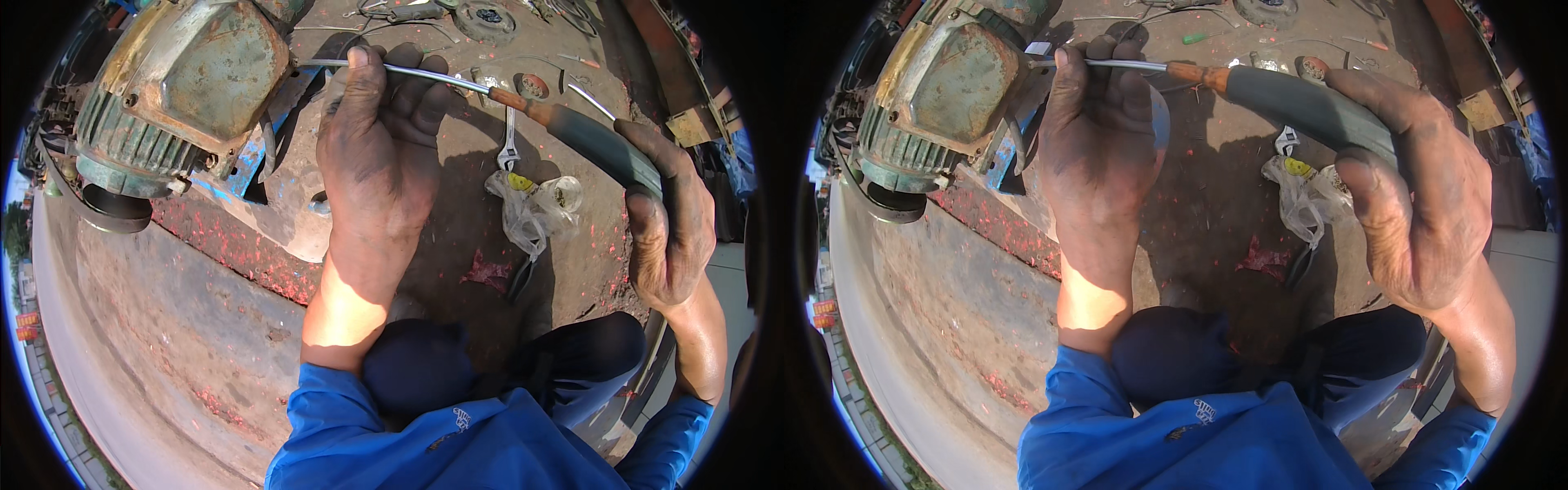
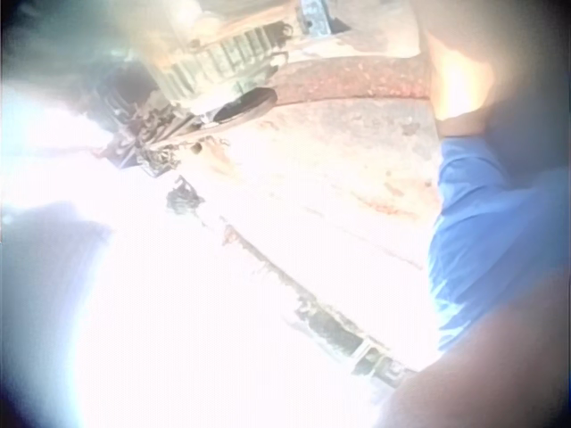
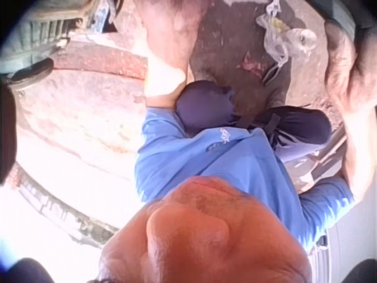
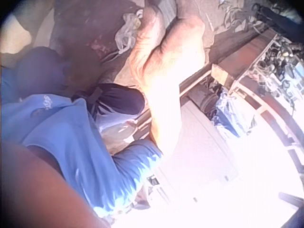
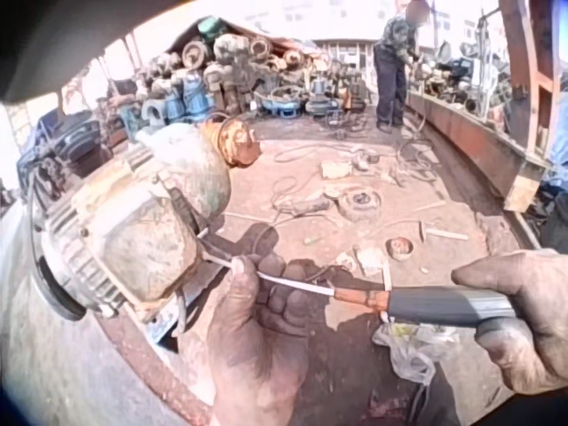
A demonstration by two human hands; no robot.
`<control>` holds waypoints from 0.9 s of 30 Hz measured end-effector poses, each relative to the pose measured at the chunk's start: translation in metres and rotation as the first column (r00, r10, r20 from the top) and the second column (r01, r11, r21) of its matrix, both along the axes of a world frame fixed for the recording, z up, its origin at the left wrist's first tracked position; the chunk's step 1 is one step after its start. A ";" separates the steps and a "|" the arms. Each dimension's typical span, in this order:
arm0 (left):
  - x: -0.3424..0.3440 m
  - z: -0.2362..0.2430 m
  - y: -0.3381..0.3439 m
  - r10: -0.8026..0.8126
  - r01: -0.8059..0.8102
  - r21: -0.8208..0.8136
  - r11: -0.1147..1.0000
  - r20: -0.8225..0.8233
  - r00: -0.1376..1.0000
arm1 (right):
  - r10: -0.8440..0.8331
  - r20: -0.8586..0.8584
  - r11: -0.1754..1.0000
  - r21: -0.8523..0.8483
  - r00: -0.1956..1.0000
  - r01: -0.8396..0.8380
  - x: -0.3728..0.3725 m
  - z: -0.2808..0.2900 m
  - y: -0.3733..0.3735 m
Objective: The person uses a screwdriver to tighten screws on a motor and then moves a large orange winch with a chain. The person handles small parts from a container and positions the winch on a metal frame.
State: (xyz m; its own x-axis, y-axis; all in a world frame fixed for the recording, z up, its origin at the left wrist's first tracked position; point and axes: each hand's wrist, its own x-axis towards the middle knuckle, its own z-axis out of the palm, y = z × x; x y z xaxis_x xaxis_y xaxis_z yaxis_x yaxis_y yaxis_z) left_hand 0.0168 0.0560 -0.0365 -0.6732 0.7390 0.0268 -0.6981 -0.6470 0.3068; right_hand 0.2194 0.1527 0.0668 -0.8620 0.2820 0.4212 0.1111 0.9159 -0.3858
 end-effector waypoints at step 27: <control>0.011 0.017 0.016 0.017 -0.015 -0.077 0.997 0.023 1.000 | -0.189 0.125 0.899 -0.377 0.974 0.223 0.007 0.023 0.004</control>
State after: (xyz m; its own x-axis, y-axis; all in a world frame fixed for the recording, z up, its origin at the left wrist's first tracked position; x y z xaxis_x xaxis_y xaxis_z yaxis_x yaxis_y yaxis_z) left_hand 0.0274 0.0719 -0.0191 -0.6848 0.7273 -0.0459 -0.6955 -0.6335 0.3392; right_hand 0.2261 0.1572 0.0898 -0.7941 0.5828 0.1723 0.3286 0.6502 -0.6850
